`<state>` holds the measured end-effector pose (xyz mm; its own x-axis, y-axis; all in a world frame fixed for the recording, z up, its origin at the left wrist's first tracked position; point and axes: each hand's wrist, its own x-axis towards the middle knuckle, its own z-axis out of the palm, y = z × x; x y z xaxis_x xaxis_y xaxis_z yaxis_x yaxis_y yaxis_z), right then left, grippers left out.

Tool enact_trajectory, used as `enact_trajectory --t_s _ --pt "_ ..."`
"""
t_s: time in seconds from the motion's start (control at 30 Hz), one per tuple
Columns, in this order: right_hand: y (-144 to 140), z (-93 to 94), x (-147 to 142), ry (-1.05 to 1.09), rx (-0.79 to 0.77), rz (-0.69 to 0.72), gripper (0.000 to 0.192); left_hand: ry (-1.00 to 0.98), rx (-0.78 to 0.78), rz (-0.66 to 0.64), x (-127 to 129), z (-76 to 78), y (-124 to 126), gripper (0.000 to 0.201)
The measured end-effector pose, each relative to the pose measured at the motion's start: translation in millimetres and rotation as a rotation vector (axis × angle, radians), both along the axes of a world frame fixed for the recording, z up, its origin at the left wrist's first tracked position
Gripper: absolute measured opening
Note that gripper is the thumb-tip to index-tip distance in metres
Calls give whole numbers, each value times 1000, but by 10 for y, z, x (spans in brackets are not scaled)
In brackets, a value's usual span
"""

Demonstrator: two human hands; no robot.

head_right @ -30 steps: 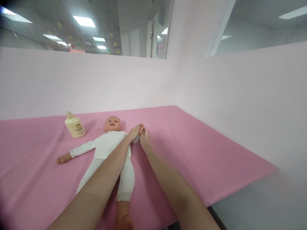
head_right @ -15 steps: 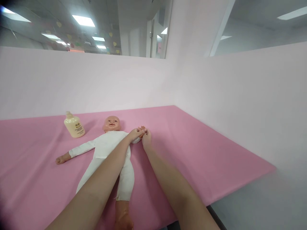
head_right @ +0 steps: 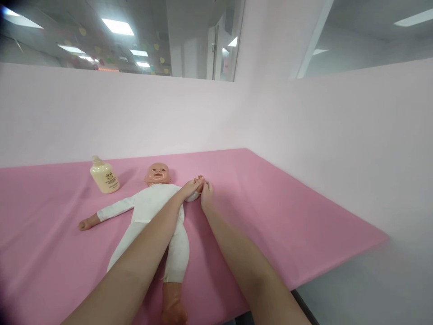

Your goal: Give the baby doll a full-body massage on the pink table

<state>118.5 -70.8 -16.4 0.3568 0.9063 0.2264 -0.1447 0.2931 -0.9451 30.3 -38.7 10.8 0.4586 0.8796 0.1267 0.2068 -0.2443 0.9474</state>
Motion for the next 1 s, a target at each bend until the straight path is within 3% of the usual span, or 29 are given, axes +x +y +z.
enact_trajectory --t_s 0.27,0.5,0.67,1.0 --pt "16 23 -27 50 -97 33 47 -18 -59 -49 23 5 -24 63" --pt "-8 24 -56 4 13 39 31 42 40 38 -22 0 42 59" --pt "13 -13 -50 -8 68 31 34 50 47 49 -21 -11 44 60" --pt "139 -115 0 -7 175 12 32 -104 12 54 32 -82 96 49"
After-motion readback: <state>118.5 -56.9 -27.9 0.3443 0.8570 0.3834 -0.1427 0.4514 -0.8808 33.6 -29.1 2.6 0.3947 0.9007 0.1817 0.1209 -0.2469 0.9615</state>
